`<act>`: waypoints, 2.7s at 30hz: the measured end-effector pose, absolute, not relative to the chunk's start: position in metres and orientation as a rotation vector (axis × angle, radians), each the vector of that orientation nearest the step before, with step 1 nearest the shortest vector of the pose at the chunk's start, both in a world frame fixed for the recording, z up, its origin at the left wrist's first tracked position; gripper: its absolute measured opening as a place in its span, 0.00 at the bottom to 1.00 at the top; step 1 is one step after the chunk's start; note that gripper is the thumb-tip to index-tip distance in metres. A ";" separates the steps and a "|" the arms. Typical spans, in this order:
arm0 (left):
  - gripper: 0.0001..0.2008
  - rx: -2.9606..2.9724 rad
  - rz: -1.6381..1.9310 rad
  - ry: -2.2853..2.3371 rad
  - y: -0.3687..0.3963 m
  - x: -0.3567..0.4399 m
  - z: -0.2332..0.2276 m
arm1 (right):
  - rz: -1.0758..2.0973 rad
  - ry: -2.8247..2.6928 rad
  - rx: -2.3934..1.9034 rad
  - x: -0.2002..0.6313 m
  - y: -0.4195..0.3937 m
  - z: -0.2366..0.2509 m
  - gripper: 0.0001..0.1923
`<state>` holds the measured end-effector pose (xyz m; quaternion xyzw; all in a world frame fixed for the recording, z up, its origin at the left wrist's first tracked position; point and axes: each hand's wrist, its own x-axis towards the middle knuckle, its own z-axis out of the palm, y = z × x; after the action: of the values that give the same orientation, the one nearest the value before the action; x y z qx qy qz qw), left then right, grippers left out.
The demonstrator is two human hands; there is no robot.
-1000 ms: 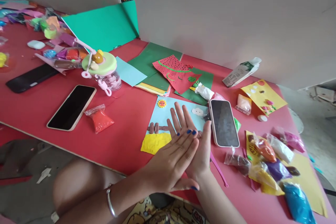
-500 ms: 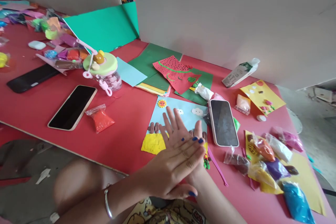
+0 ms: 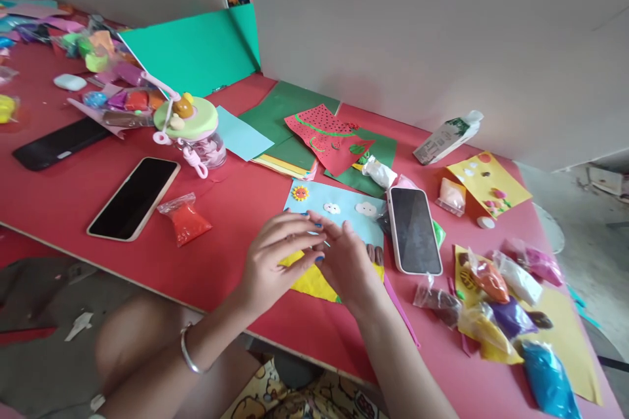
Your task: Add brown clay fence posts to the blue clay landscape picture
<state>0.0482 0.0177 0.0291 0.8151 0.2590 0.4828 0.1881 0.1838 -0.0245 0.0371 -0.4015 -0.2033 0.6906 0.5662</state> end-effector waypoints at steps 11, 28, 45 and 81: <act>0.10 2.461 1.291 0.783 0.027 0.041 0.029 | 1.445 -1.062 -1.158 0.194 -0.024 0.034 0.15; 0.14 2.485 1.263 0.650 0.028 0.042 0.024 | 1.530 -1.053 -1.090 0.188 -0.026 0.031 0.17; 0.14 2.519 1.216 0.662 0.032 0.039 0.021 | 1.539 -0.970 -1.146 0.194 -0.023 0.030 0.13; 0.05 1.761 1.131 0.993 0.024 0.043 0.026 | 1.042 -1.128 -1.420 0.207 -0.022 0.027 0.11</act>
<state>0.0435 0.0243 0.0261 0.6965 0.3927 0.4471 0.4010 0.2067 -0.0219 0.0270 -0.5875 -0.4666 0.4313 0.5011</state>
